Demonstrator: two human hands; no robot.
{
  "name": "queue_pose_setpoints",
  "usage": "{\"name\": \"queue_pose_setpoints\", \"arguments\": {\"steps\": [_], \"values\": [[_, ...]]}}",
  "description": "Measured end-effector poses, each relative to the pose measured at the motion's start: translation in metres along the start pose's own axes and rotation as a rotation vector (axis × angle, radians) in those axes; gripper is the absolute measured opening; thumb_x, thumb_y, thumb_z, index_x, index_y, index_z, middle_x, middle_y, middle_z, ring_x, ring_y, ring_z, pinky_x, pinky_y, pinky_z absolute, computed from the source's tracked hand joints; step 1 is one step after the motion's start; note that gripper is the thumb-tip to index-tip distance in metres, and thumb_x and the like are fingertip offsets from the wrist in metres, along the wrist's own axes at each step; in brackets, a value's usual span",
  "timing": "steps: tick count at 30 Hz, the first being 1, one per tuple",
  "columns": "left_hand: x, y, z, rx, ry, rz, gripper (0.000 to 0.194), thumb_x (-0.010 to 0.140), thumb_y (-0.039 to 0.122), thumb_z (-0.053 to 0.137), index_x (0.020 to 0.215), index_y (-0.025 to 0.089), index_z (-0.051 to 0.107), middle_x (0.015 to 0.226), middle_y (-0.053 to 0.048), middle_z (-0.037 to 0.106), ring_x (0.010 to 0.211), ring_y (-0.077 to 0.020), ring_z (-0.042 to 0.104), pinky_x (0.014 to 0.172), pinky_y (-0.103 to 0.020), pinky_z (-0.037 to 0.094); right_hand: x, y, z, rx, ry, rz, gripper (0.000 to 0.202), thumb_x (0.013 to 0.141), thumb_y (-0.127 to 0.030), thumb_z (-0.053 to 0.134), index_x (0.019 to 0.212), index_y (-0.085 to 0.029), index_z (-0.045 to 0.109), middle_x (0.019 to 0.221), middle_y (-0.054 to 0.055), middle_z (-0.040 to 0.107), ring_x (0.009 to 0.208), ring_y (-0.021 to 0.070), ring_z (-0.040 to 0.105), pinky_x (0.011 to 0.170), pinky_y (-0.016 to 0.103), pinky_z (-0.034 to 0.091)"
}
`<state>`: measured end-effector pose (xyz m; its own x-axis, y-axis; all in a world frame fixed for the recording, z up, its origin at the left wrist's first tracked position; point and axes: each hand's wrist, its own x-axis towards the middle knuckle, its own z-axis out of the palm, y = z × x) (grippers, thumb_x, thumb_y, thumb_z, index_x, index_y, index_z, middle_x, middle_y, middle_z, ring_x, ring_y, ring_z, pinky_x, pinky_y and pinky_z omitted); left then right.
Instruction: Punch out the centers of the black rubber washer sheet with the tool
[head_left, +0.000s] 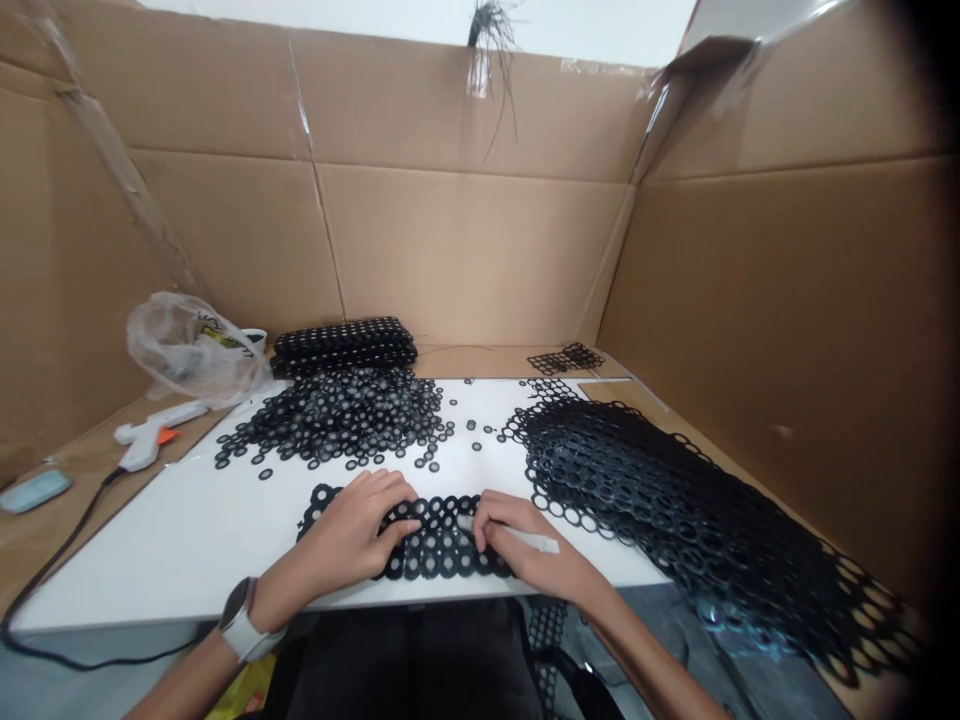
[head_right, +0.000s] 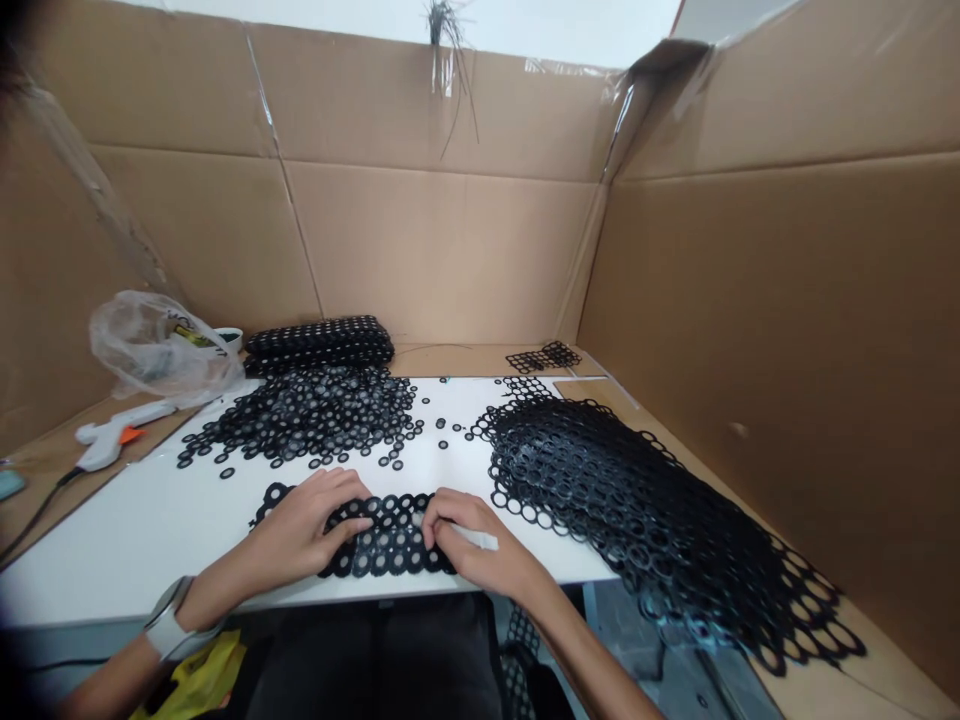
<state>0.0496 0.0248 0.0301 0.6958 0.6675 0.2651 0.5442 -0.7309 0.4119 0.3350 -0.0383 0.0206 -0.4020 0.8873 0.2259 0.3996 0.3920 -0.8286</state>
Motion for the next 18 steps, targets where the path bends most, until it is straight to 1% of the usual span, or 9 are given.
{"name": "queue_pose_setpoints", "arguments": {"steps": [3, 5, 9, 11, 13, 15, 18], "values": [[0.000, 0.004, -0.002, -0.003, -0.007, -0.005, 0.011, 0.107, 0.030, 0.059, 0.107, 0.022, 0.066, 0.106, -0.007, 0.070, 0.100, -0.0274, 0.062, 0.091, -0.041, 0.047, -0.001, -0.001, 0.004, -0.076, 0.002, -0.041, 0.030, 0.099, -0.005, 0.047, 0.090, -0.020, 0.071, 0.094, 0.000, 0.066, 0.089, 0.0155, 0.064, 0.085, 0.027, 0.046], [0.001, 0.005, -0.004, -0.004, -0.016, -0.011, 0.011, 0.107, 0.031, 0.059, 0.106, 0.023, 0.066, 0.106, -0.006, 0.070, 0.100, -0.0273, 0.063, 0.091, -0.040, 0.047, -0.001, -0.002, 0.006, -0.106, 0.014, -0.059, 0.030, 0.100, -0.004, 0.048, 0.092, -0.021, 0.071, 0.096, 0.000, 0.066, 0.089, 0.0154, 0.065, 0.085, 0.027, 0.046], [0.001, -0.006, -0.003, -0.021, -0.038, -0.049, 0.014, 0.106, 0.034, 0.060, 0.109, 0.023, 0.069, 0.109, -0.007, 0.073, 0.103, -0.0284, 0.066, 0.093, -0.041, 0.049, -0.002, -0.003, 0.006, -0.086, 0.026, -0.089, 0.029, 0.100, -0.004, 0.049, 0.092, -0.021, 0.072, 0.094, 0.000, 0.068, 0.087, 0.0154, 0.066, 0.084, 0.026, 0.047], [0.002, -0.011, -0.002, -0.029, -0.053, -0.080, 0.018, 0.105, 0.037, 0.062, 0.114, 0.024, 0.070, 0.116, -0.007, 0.075, 0.109, -0.0297, 0.067, 0.097, -0.042, 0.050, -0.002, -0.003, 0.006, -0.070, 0.027, -0.097, 0.029, 0.100, -0.004, 0.050, 0.093, -0.021, 0.072, 0.094, 0.000, 0.068, 0.088, 0.0158, 0.067, 0.086, 0.027, 0.048], [0.006, -0.013, -0.001, -0.040, -0.067, -0.097, 0.023, 0.103, 0.041, 0.066, 0.119, 0.025, 0.069, 0.123, -0.007, 0.075, 0.113, -0.0305, 0.067, 0.100, -0.042, 0.049, -0.002, -0.003, 0.005, -0.067, 0.025, -0.101, 0.029, 0.100, -0.004, 0.050, 0.094, -0.020, 0.073, 0.095, 0.001, 0.069, 0.090, 0.0164, 0.067, 0.087, 0.027, 0.048], [0.013, -0.008, 0.000, -0.061, -0.083, -0.091, 0.030, 0.100, 0.044, 0.071, 0.124, 0.026, 0.068, 0.126, -0.007, 0.074, 0.115, -0.0308, 0.066, 0.101, -0.042, 0.049, -0.003, -0.003, 0.005, -0.067, 0.024, -0.106, 0.029, 0.101, -0.005, 0.050, 0.096, -0.021, 0.073, 0.096, 0.001, 0.069, 0.091, 0.0167, 0.067, 0.087, 0.027, 0.048], [0.027, 0.005, 0.006, -0.089, -0.115, -0.055, 0.039, 0.095, 0.048, 0.078, 0.125, 0.027, 0.068, 0.124, -0.006, 0.074, 0.114, -0.0310, 0.066, 0.099, -0.041, 0.049, -0.004, -0.002, 0.005, -0.060, 0.029, -0.112, 0.029, 0.102, -0.006, 0.049, 0.097, -0.021, 0.074, 0.098, 0.001, 0.069, 0.092, 0.0161, 0.067, 0.087, 0.027, 0.048]]}}
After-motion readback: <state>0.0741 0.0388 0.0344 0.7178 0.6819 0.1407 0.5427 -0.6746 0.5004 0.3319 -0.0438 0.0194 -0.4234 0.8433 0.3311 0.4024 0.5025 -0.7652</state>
